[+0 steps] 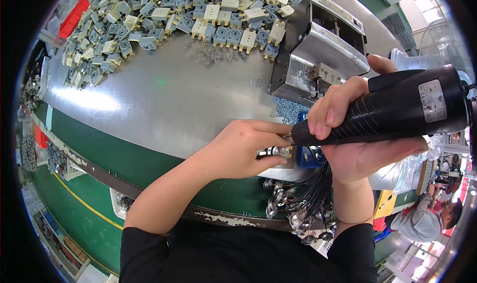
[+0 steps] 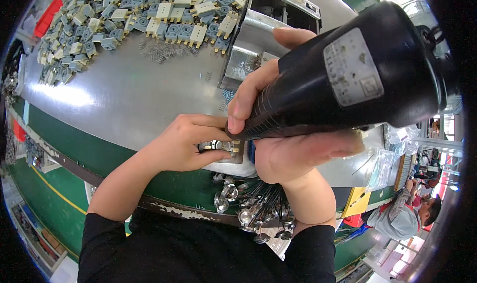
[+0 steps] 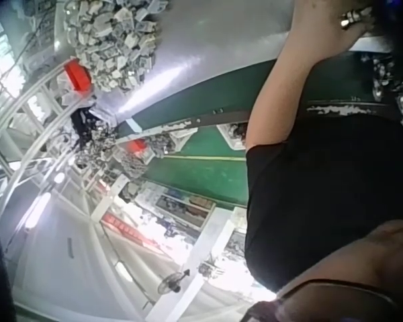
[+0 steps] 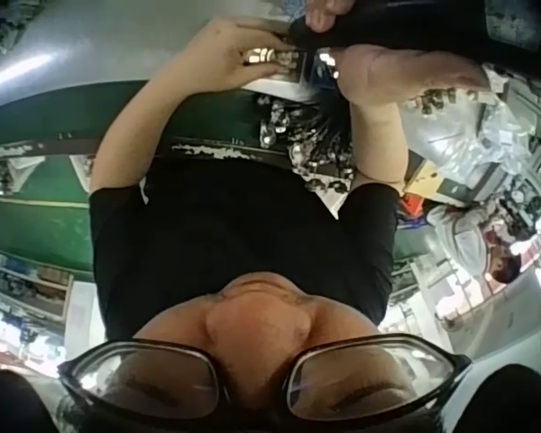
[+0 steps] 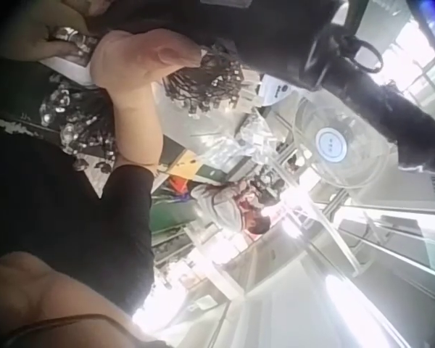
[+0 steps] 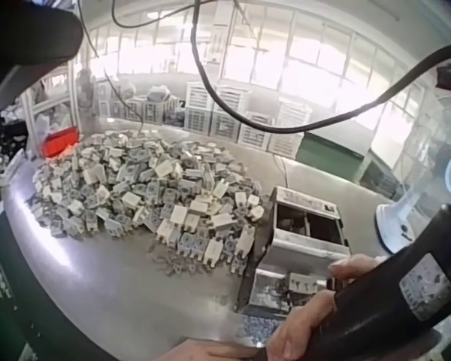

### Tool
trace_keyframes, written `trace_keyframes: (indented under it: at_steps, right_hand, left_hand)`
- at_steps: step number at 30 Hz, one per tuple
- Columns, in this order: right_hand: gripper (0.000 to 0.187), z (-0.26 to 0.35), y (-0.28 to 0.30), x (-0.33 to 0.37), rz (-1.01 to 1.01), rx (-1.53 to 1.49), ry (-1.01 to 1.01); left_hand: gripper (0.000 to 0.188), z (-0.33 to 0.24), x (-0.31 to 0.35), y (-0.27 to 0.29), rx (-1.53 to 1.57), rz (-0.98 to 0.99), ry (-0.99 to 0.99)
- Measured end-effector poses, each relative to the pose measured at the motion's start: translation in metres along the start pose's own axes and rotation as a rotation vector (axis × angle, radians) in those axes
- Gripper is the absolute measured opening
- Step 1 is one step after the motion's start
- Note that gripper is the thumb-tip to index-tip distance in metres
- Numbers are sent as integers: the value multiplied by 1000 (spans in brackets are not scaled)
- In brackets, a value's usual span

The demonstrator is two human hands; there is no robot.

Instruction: Assembling wire harnesses into metal components using a handheld power tool on a factory production line.

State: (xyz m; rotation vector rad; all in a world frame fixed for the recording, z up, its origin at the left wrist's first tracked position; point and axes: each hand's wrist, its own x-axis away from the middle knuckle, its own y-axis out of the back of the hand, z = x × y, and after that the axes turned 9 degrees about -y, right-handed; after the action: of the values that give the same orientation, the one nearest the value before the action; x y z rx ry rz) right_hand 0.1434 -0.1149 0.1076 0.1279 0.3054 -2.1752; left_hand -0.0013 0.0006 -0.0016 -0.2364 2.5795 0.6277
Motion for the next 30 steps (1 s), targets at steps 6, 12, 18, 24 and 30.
trace_keyframes:
  at_steps: [6, 12, 18, 24, 30]
  right_hand:
    - [124, 15, 4, 2, -17, -68, 20]
    - [124, 12, 4, 13, 76, -111, 2]
    - [130, 6, -10, 17, -134, -43, -56]
    - [135, 2, -8, 20, -118, 28, -95]
    - [135, 4, -1, 19, -89, 97, -77]
  left_hand:
    - [24, -2, -1, 0, -2, 3, -7]
    - [21, -2, -3, 1, 17, 6, -12]
    - [22, 0, -1, 0, -1, 3, -11]
    - [22, 0, 0, 0, 1, 0, -7]
    - [22, 1, 0, -1, 6, 4, 8]
